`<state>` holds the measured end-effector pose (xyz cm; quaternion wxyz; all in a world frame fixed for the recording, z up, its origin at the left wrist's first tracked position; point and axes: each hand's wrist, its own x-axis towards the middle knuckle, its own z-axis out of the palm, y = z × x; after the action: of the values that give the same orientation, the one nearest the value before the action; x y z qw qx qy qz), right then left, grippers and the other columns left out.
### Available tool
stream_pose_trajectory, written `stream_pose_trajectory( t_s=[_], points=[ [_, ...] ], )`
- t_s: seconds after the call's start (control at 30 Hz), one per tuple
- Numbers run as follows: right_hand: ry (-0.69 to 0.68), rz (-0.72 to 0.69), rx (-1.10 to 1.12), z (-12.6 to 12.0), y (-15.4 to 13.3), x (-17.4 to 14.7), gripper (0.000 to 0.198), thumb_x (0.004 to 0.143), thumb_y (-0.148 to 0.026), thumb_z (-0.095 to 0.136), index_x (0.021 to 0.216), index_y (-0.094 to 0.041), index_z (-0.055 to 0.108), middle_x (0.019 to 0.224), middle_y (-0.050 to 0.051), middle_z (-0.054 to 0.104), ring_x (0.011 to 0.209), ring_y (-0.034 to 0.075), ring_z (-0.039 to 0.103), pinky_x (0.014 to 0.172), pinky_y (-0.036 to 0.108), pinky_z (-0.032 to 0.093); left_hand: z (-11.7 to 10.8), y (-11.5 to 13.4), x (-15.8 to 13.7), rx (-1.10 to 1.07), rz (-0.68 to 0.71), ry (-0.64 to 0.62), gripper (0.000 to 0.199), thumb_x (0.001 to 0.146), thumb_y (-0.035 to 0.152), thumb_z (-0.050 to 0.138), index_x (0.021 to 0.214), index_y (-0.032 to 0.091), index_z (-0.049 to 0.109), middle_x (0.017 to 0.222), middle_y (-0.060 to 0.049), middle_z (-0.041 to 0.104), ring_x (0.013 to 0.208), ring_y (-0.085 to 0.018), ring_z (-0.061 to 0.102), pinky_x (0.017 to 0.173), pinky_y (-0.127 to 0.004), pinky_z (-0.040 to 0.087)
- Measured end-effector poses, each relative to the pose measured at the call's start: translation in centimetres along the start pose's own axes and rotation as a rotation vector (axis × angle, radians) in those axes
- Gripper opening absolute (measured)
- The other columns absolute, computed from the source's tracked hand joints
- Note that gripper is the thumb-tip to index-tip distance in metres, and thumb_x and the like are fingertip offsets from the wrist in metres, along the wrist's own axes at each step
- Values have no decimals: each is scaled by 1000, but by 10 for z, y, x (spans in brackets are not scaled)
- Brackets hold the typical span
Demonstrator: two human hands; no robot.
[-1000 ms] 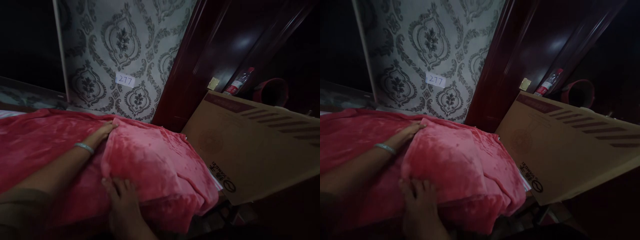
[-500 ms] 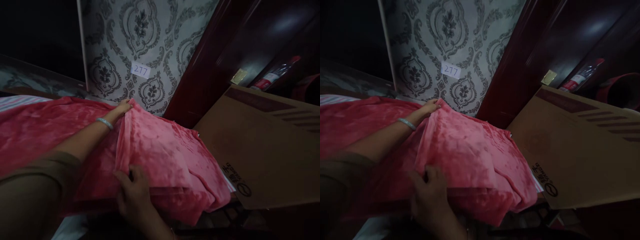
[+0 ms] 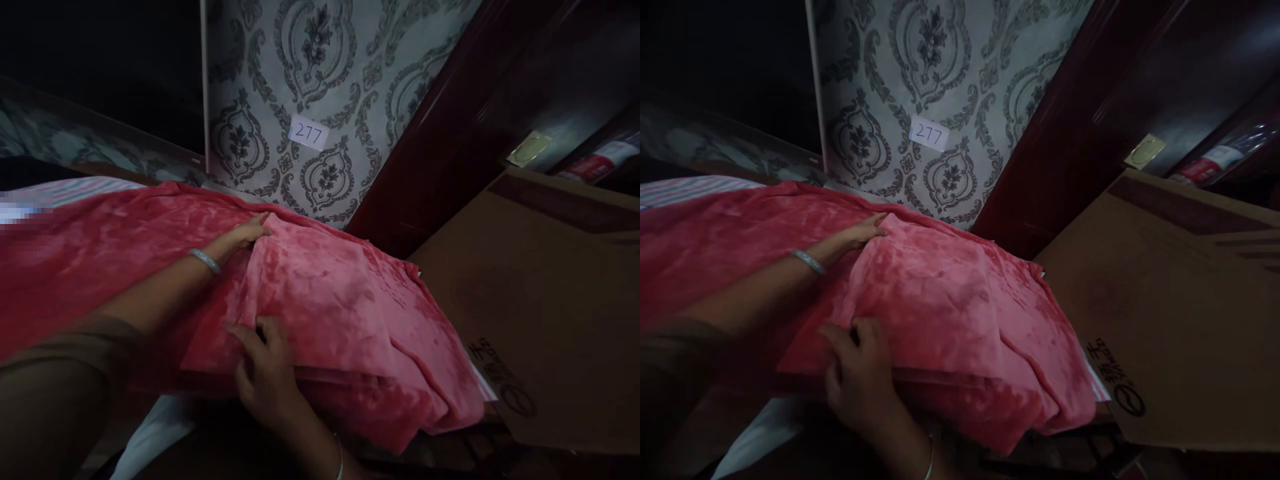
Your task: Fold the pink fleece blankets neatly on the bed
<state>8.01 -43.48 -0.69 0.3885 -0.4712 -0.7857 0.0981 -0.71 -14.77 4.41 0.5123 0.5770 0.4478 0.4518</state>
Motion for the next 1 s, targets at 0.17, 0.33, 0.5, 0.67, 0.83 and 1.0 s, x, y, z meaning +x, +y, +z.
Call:
stream_pose_trajectory(
  t_s=[0.17, 0.33, 0.5, 0.67, 0.83, 1.0],
  points=[
    [-95, -76, 47, -5, 14, -3, 62, 89, -13, 49, 150, -23, 45, 122, 10, 64, 111, 22, 58, 96, 39, 52, -10, 7, -15, 83, -56, 111, 60, 56, 14, 74, 114, 15, 62, 76, -1, 60, 64, -17, 57, 64, -30, 46],
    [294, 60, -131, -67, 67, -35, 34, 98, -24, 49, 128, -24, 64, 117, 9, 71, 110, 23, 64, 97, 44, 52, -46, 5, -98, 272, 198, 225, 9, 72, 24, 66, 73, 18, 59, 74, 0, 56, 70, -13, 49, 68, -24, 39],
    [469, 164, -301, -97, 108, -67, 26, 98, -27, 49, 111, -20, 71, 107, 10, 73, 101, 24, 66, 89, 43, 54, -44, -29, -235, 627, 548, 150, 39, 82, 46, 66, 59, 20, 47, 55, 4, 43, 51, -10, 38, 54, -26, 30],
    [476, 156, -293, -70, 113, -76, 25, 98, -22, 48, 105, -19, 72, 102, 9, 74, 99, 22, 66, 88, 40, 52, -3, -62, -277, 739, 571, 233, 37, 87, 47, 63, 67, 22, 45, 60, 4, 47, 52, -11, 45, 53, -26, 36],
    [474, 162, -297, -60, 115, -78, 27, 99, -22, 47, 106, -19, 73, 103, 9, 74, 100, 22, 65, 89, 41, 50, 3, -64, -263, 774, 462, 285, 19, 88, 36, 52, 75, 23, 51, 64, 2, 54, 55, -13, 51, 56, -28, 41],
    [463, 168, -312, -59, 120, -82, 28, 99, -21, 47, 108, -19, 73, 104, 9, 74, 100, 22, 65, 89, 40, 50, -14, -54, -268, 530, 348, 213, 29, 90, 41, 49, 70, 24, 59, 73, -2, 63, 72, -18, 62, 71, -32, 53]
  ],
)
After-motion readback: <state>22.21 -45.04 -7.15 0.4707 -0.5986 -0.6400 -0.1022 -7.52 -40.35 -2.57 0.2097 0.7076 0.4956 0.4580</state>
